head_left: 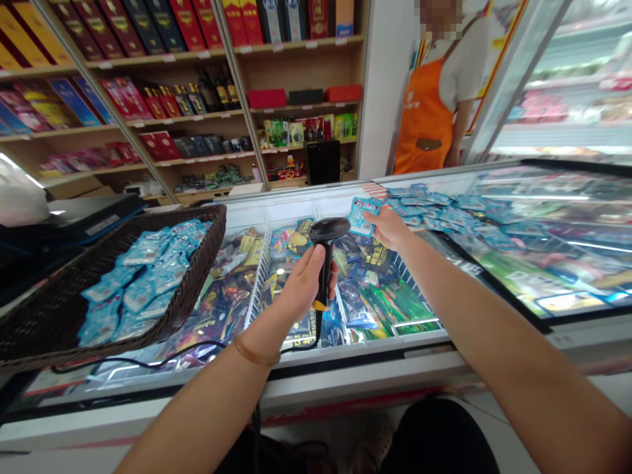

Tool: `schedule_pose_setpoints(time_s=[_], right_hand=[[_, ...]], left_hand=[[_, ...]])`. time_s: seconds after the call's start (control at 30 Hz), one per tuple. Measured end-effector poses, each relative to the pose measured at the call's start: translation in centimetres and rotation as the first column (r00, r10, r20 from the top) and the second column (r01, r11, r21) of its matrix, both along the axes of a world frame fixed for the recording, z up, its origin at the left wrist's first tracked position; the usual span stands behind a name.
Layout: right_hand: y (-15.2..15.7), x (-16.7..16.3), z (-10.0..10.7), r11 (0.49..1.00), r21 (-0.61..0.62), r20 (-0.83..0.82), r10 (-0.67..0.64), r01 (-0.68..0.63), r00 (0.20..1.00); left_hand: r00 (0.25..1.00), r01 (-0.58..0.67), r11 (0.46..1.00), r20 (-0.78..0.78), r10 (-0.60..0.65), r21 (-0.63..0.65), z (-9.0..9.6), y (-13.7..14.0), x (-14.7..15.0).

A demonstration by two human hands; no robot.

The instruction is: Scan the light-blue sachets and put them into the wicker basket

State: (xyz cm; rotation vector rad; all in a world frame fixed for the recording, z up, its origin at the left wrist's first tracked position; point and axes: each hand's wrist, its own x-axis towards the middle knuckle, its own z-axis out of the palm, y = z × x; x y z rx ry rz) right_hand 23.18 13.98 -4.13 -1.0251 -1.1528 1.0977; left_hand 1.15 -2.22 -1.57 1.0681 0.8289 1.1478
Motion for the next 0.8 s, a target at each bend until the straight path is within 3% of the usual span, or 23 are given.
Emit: schedule_pose_setpoints(time_s=[0.13,0.37,0.8], right_hand=[[-1.3,-0.7,1.4,0.992,-0.019,-0.109,0.12,-0.123,0.987],[-2.6,-1.8,2.7,0.995,-0.017,-0.143,0.091,-0.094,0.986],[-2.2,-1.8,2.1,0.995,0.004,-0.154,0.102,-0.102,0.983]], left_hand=[[0.998,0.058,0.997,-0.002,-0.058,0.05,0.1,-0.3,0.2],[0.99,0.132,0.985,-0.062,-0.126,0.109,-0.6,-0.3,0.5],[0.979,0.173,0.975,-0.132,-0.155,0.142,-1.0,-0.1,0.7]])
